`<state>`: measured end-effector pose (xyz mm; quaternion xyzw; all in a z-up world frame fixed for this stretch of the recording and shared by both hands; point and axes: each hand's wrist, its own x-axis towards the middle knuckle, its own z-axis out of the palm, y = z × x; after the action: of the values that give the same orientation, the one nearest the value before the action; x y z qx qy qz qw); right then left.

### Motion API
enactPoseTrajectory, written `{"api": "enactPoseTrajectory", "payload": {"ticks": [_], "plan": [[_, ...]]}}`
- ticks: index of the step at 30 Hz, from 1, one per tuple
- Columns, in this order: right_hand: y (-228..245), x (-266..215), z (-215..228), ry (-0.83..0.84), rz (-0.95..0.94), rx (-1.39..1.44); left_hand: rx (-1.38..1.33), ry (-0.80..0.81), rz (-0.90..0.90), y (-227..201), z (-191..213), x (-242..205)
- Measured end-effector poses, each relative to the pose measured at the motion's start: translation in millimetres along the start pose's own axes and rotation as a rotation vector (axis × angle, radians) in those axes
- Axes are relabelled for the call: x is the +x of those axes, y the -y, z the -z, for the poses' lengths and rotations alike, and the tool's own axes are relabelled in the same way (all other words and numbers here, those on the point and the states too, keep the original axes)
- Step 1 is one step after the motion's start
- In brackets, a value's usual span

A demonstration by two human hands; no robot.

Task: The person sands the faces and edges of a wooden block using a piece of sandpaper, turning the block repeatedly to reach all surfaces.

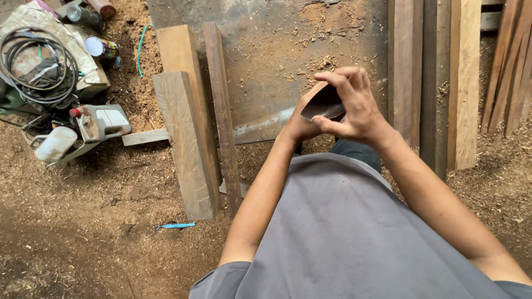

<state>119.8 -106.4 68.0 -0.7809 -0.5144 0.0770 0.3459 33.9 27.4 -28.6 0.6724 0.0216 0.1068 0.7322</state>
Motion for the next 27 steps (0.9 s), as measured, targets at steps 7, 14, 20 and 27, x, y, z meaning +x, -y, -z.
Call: {"api": "enactPoseTrajectory", "payload": {"ticks": [7, 14, 20, 27], "plan": [[-28.3, 6.5, 12.6, -0.018, -0.042, 0.046, 0.2, 0.012, -0.185, -4.3, 2.7, 2.3], [-10.8, 9.1, 16.6, 0.096, 0.16, 0.064, 0.093, 0.036, -0.181, -1.2, 5.2, 3.0], [-22.7, -0.8, 13.7, -0.057, -0.098, 0.406, 0.206, 0.015, -0.198, -16.5, 3.8, 6.8], [-16.9, -8.2, 1.5, -0.078, 0.002, -0.035, 0.224, -0.013, -0.176, -6.2, 4.6, 8.8]]}}
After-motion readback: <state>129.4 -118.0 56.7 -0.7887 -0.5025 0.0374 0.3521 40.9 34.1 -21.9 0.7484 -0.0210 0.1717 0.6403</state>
